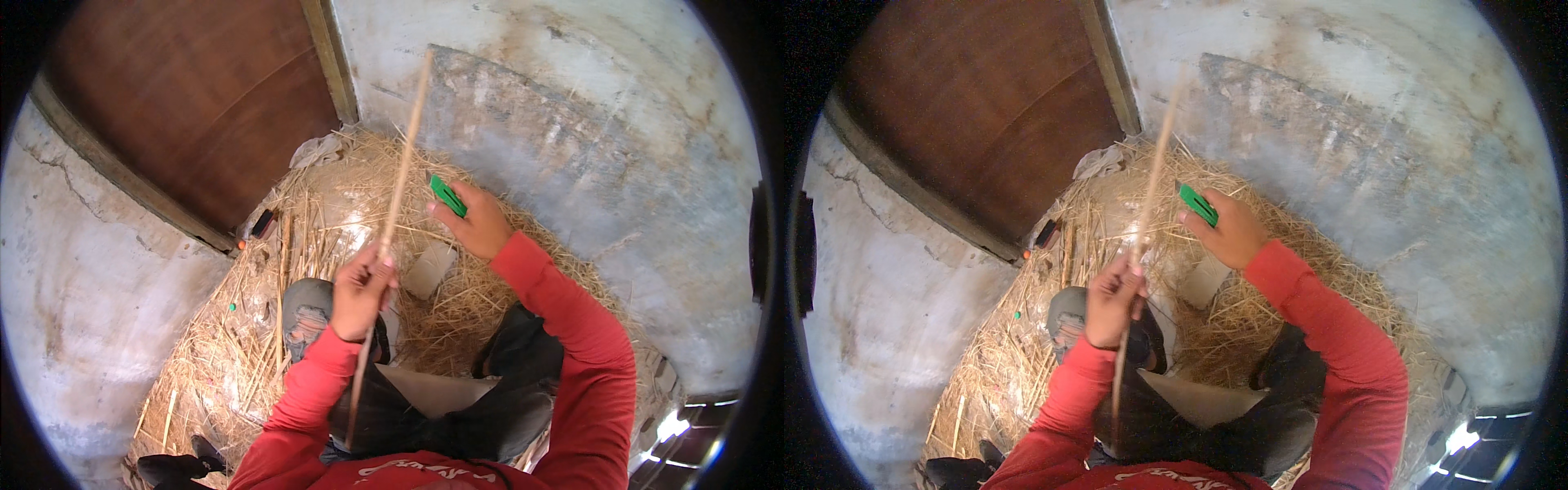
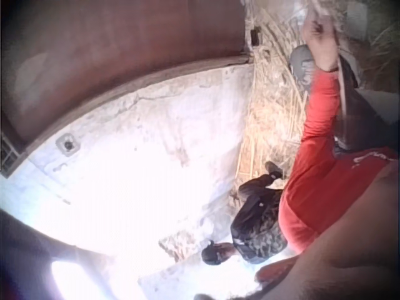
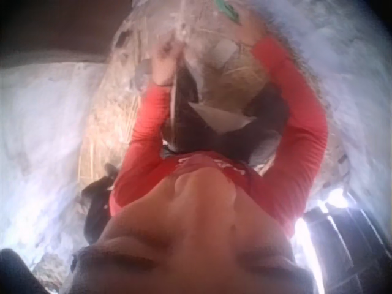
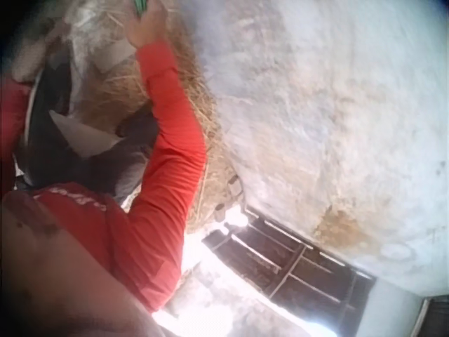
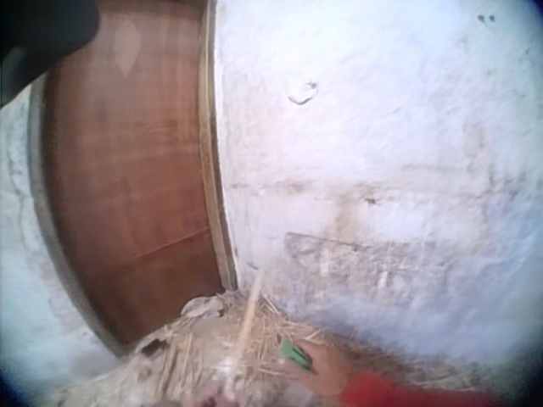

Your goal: The person uses a blade and a small scraper to strip and refine a thin wooden rod while sitting on a floor covered in straw.

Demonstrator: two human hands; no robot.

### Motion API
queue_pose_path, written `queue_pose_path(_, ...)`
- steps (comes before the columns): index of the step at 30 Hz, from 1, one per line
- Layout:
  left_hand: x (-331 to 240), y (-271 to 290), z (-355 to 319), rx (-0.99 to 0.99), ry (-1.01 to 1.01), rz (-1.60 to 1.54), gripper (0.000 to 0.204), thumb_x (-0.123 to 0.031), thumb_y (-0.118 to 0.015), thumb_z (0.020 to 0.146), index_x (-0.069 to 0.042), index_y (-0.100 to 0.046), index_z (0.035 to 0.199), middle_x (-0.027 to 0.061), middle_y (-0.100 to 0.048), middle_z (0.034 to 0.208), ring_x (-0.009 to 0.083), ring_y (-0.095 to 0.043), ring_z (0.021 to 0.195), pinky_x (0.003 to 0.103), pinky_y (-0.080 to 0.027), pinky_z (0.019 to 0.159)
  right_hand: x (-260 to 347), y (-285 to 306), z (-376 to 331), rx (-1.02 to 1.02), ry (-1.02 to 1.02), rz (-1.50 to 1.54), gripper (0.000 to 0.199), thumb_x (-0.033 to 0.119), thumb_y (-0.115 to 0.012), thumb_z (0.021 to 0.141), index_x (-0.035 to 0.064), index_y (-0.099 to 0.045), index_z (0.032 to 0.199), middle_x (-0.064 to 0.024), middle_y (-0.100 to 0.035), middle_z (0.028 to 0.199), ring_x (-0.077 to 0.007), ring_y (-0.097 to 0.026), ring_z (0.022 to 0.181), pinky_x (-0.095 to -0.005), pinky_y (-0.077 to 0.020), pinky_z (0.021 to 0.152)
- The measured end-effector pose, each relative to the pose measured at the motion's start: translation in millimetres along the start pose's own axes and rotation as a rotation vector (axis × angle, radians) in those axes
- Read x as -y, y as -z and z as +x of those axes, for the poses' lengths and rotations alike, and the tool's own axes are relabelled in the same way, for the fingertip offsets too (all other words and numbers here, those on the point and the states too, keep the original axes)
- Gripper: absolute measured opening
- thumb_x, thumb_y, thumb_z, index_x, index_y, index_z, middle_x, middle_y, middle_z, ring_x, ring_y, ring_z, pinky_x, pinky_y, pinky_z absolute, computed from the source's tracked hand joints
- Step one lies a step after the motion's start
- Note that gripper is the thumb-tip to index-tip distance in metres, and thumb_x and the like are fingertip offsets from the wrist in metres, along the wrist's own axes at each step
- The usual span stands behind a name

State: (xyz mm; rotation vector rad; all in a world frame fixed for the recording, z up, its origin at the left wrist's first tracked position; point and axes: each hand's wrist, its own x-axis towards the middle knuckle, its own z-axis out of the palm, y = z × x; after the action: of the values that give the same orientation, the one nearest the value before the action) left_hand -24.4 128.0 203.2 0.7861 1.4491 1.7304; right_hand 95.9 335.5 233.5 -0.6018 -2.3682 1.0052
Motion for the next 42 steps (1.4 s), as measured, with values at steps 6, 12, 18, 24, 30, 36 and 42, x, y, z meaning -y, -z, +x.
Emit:
queue_pose_path(6, -171.9, 13.8, 14.9, -0.434, -0.647, 0.181, 0.036, -0.022, -0.057, 0.101, -0.003, -0.058, 0.130, -0.0048, -0.051, 0.071, 0.0013, -0.038, 0.050, 0.018, -0.027, 0.043, 6.3, 22.7, -13.7, -0.071, 0.000, 0.094, 0.037, 0.036, -0.066, 0.092, 0.0008, -0.058, 0.084, -0.0103, -0.047, 0.061, -0.0196, -0.044, 0.055, -0.0378, -0.0374, 0.054)
queue_pose_path(12, -290.4, 40.6, -11.4, -0.537, -1.369, 0.069, 0.040, -0.029, -0.047, 0.105, 0.001, -0.053, 0.131, 0.0050, -0.056, 0.092, 0.0104, -0.053, 0.081, 0.023, -0.043, 0.074, 28.8, 33.5, -23.2, -0.104, 0.077, 0.173, 0.034, 0.034, -0.070, 0.090, 0.0026, -0.061, 0.083, -0.0035, -0.047, 0.061, -0.0118, -0.043, 0.057, -0.0340, -0.0364, 0.054)
queue_pose_path(18, -144.4, -35.6, 33.5, -0.296, -0.828, -0.036, 0.039, -0.035, -0.050, 0.103, -0.006, -0.056, 0.128, 0.0115, -0.057, 0.135, 0.0221, -0.055, 0.120, 0.038, -0.046, 0.099, 43.8, 27.5, -36.7, -0.229, 0.030, 0.440, 0.035, 0.035, -0.072, 0.089, 0.0005, -0.066, 0.091, 0.0006, -0.056, 0.066, -0.0067, -0.049, 0.062, -0.0273, -0.0409, 0.058)
queue_pose_path(24, -30.0, -84.4, 31.5, 0.060, -0.425, -0.084, 0.045, -0.031, -0.056, 0.101, -0.002, -0.054, 0.136, 0.0150, -0.048, 0.146, 0.0262, -0.048, 0.133, 0.039, -0.051, 0.101, 38.3, 36.3, -30.3, -0.207, -0.224, 0.758, 0.036, 0.036, -0.067, 0.094, -0.0002, -0.064, 0.098, -0.0036, -0.064, 0.074, -0.0044, -0.045, 0.050, -0.0257, -0.0362, 0.046)
queue_pose_path(30, -3.2, -87.6, 35.5, 0.174, -0.465, 0.109, 0.050, -0.019, -0.054, 0.102, -0.002, -0.041, 0.147, 0.0151, -0.052, 0.144, 0.0272, -0.049, 0.133, 0.037, -0.054, 0.095, 5.9, 53.3, -21.0, -0.303, -0.377, 0.859, 0.035, 0.038, -0.060, 0.098, 0.0037, -0.062, 0.107, -0.0098, -0.067, 0.090, -0.0060, -0.037, 0.044, -0.0252, -0.0339, 0.041)
queue_pose_path(36, -1.5, -50.8, 25.4, 0.709, 0.298, -0.557, 0.058, -0.028, -0.041, 0.106, 0.001, -0.022, 0.153, 0.0266, -0.065, 0.115, 0.0271, -0.072, 0.083, 0.030, -0.060, 0.068, -13.8, 89.7, -16.4, -0.497, -0.246, 0.825, 0.035, 0.037, -0.059, 0.098, 0.0031, -0.062, 0.105, -0.0070, -0.064, 0.084, -0.0053, -0.037, 0.044, -0.0245, -0.0338, 0.041)
queue_pose_path(42, -9.7, -51.9, 8.2, 0.681, 0.240, -0.104, 0.050, -0.026, -0.047, 0.105, 0.000, -0.039, 0.147, 0.0051, -0.059, 0.072, 0.0084, -0.050, 0.044, 0.021, -0.038, 0.042, -19.1, 101.0, -20.2, -0.460, -0.194, 0.485, 0.039, 0.039, -0.058, 0.098, 0.0008, -0.064, 0.096, -0.0060, -0.060, 0.068, -0.0097, -0.047, 0.047, -0.0305, -0.0390, 0.045)
